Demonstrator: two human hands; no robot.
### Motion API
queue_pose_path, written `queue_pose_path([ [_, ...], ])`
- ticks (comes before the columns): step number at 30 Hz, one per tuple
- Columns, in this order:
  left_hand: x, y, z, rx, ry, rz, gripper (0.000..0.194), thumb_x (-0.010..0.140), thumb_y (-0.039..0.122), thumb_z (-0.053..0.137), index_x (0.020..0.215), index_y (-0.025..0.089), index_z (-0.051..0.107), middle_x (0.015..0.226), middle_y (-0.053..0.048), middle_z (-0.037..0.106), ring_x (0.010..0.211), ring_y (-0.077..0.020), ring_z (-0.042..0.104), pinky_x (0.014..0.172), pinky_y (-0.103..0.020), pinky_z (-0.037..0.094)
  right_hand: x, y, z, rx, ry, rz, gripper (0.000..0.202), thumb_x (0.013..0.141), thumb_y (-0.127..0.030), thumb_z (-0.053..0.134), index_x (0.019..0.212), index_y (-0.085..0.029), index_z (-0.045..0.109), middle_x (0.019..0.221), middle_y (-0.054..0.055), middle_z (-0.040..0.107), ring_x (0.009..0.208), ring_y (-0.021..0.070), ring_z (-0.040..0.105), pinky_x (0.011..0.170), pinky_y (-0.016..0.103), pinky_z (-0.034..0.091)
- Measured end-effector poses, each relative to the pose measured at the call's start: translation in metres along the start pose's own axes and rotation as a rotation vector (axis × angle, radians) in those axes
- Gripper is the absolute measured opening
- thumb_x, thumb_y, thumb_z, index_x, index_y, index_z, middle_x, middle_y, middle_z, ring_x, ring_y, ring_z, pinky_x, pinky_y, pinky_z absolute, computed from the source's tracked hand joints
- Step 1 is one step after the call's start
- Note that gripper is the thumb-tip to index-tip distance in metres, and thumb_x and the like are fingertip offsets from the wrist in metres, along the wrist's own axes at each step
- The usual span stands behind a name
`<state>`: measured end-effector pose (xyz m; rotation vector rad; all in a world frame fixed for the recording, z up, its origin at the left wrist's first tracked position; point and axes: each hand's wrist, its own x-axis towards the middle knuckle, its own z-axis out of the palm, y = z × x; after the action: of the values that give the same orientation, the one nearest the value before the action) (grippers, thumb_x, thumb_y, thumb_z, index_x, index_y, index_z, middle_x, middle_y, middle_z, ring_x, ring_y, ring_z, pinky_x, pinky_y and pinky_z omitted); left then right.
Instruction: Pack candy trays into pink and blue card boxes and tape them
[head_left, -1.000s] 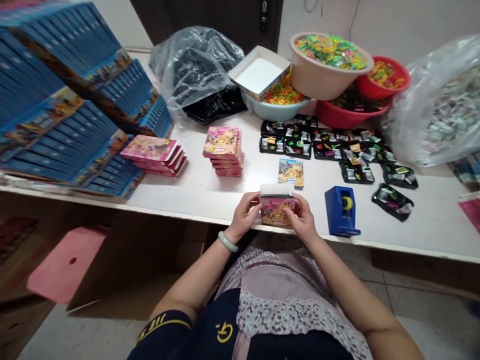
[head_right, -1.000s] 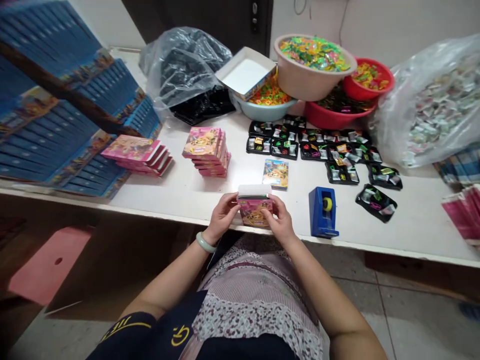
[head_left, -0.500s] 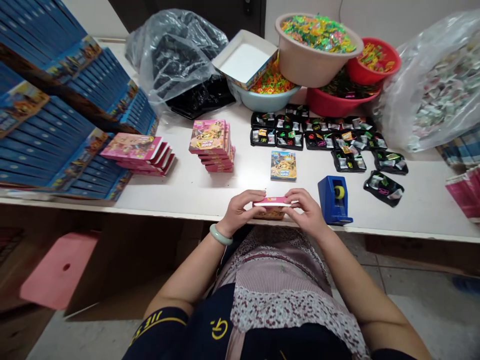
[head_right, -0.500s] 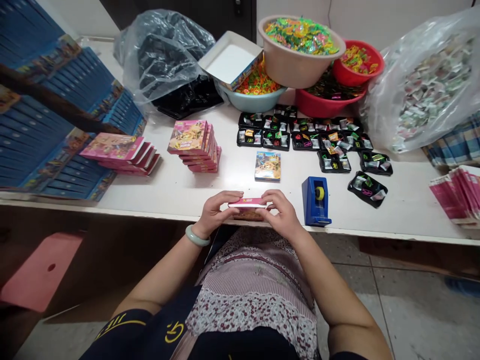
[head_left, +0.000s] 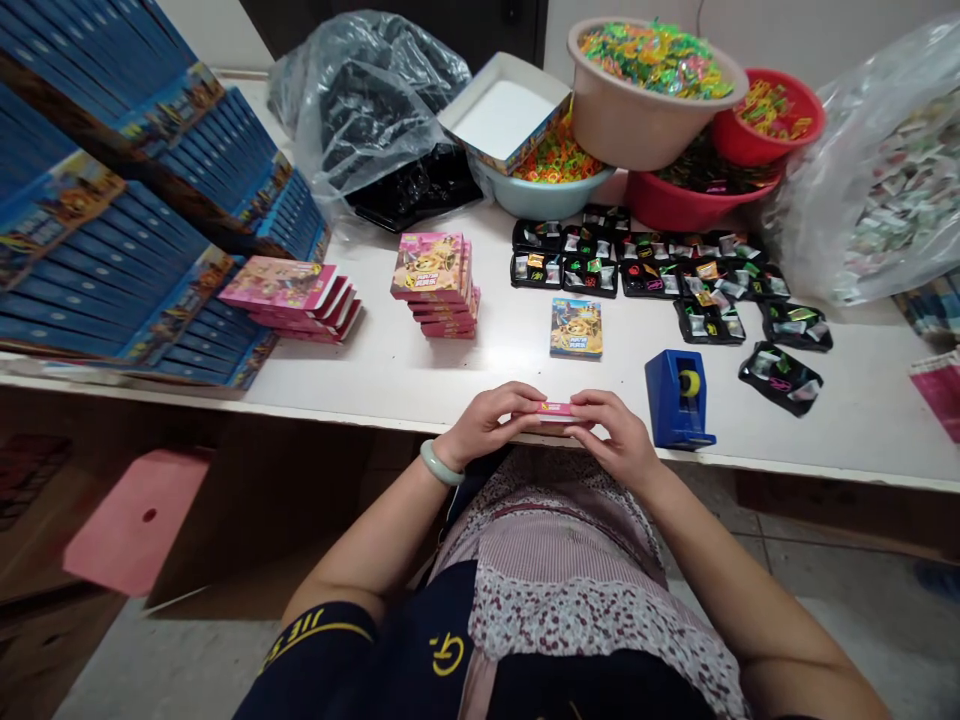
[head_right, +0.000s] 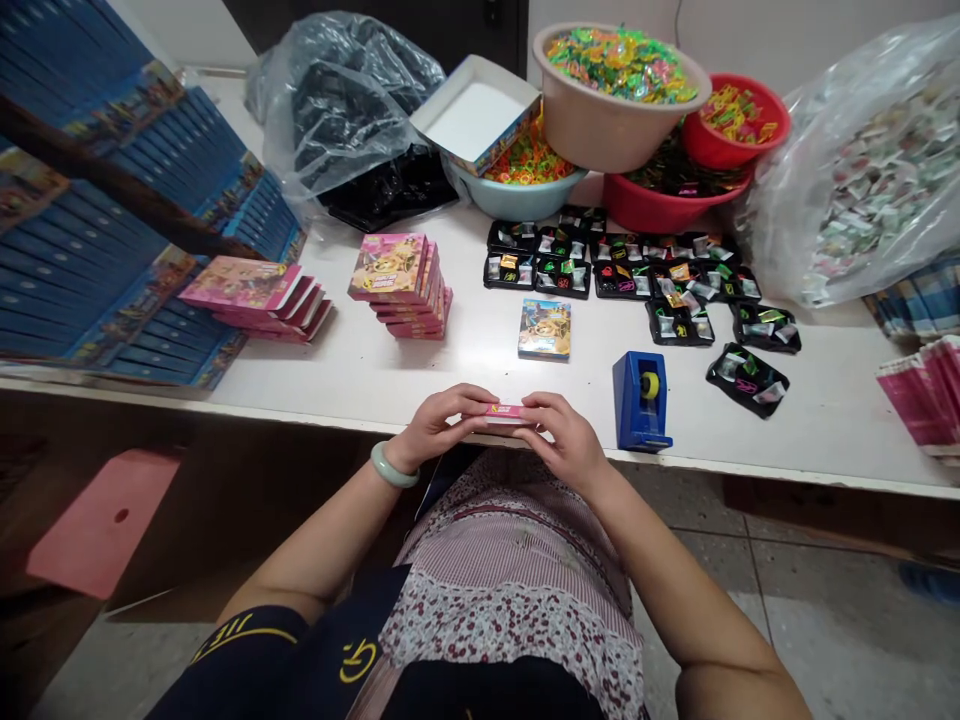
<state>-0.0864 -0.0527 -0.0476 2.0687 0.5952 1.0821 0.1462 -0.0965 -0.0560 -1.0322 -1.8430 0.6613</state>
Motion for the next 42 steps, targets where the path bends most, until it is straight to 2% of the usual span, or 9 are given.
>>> queue_pose_path([
  [8,0.003,0.006,-0.002,-0.109,0.052,-0.155,0.007,0.09,0.02,0.06,0.092,0.017,0.066,0.093,-0.009,0.071,0.088,-0.0161,0.069,0.08,-0.032,0.059,-0.01,0.007,0.008,-0.031,0.059,-0.02,0.022,0.093,-0.023,0.055,0.112,-0.03,0.063,0.109,0.006,0.067,0.105,0.0208,0.064,0.09,0.043,0.056],
  [15,-0.012,-0.001,-0.014,0.152,-0.131,0.095,0.031,0.088,0.015,0.061,0.118,0.024,0.061,0.119,-0.011,0.067,0.108,-0.018,0.065,0.087,-0.034,0.058,-0.015,0.009,0.012,-0.041,0.066,-0.113,0.028,0.093,-0.017,0.053,0.116,-0.031,0.061,0.11,0.007,0.065,0.102,0.0199,0.064,0.086,0.04,0.057],
  [22,-0.012,-0.006,0.012,0.041,0.08,-0.154,0.03,0.088,0.015,0.059,0.117,0.019,0.058,0.104,-0.008,0.066,0.096,-0.0166,0.064,0.083,-0.03,0.056,-0.01,0.013,0.016,-0.129,0.048,-0.142,0.036,0.093,-0.014,0.049,0.125,-0.031,0.055,0.117,0.009,0.062,0.111,0.0203,0.061,0.091,0.041,0.055],
  [26,-0.007,-0.011,0.02,-0.01,0.159,-0.089,0.024,0.087,0.014,0.062,0.109,0.021,0.062,0.102,-0.007,0.066,0.096,-0.0163,0.064,0.079,-0.029,0.055,-0.02,0.007,-0.002,-0.069,-0.02,-0.037,0.046,0.094,-0.018,0.048,0.138,-0.033,0.046,0.132,0.009,0.057,0.124,0.0207,0.054,0.096,0.041,0.053],
  [29,-0.005,-0.013,0.022,0.061,0.249,-0.043,0.028,0.086,0.011,0.063,0.111,0.023,0.063,0.105,-0.006,0.066,0.101,-0.0167,0.063,0.085,-0.032,0.055,-0.039,0.009,-0.037,-0.098,0.171,0.143,0.049,0.093,-0.027,0.054,0.14,-0.03,0.042,0.136,0.011,0.054,0.123,0.0227,0.055,0.087,0.038,0.056],
  [32,-0.001,-0.014,0.024,0.168,0.346,-0.005,0.032,0.085,0.01,0.064,0.113,0.025,0.062,0.109,-0.005,0.066,0.102,-0.0169,0.063,0.085,-0.033,0.056,-0.057,0.02,-0.082,-0.352,0.344,0.379,0.032,0.092,-0.033,0.054,0.122,-0.023,0.058,0.114,0.011,0.062,0.097,0.0223,0.063,0.078,0.038,0.056],
  [35,0.006,-0.016,0.027,0.212,0.38,0.011,0.025,0.085,0.011,0.063,0.108,0.024,0.064,0.106,-0.004,0.066,0.098,-0.0163,0.064,0.083,-0.033,0.056,-0.066,0.031,-0.111,-0.611,0.293,0.56,0.027,0.09,-0.036,0.054,0.103,-0.017,0.068,0.103,0.013,0.061,0.085,0.0231,0.062,0.077,0.04,0.054],
  [39,0.016,-0.016,0.031,0.218,0.43,-0.016,0.018,0.086,0.014,0.064,0.103,0.021,0.064,0.102,-0.005,0.067,0.096,-0.0164,0.065,0.082,-0.033,0.056,-0.063,0.042,-0.112,-0.605,0.266,0.672,0.026,0.087,-0.041,0.057,0.088,-0.02,0.073,0.097,0.01,0.06,0.083,0.022,0.062,0.079,0.039,0.052],
  [42,0.016,-0.015,0.034,0.241,0.355,-0.027,0.017,0.084,0.015,0.066,0.1,0.02,0.063,0.102,-0.005,0.066,0.096,-0.0168,0.065,0.079,-0.032,0.057,-0.068,0.048,-0.098,-0.286,0.427,0.71,0.028,0.082,-0.047,0.061,0.08,-0.021,0.071,0.09,0.006,0.06,0.077,0.0189,0.062,0.074,0.036,0.054],
])
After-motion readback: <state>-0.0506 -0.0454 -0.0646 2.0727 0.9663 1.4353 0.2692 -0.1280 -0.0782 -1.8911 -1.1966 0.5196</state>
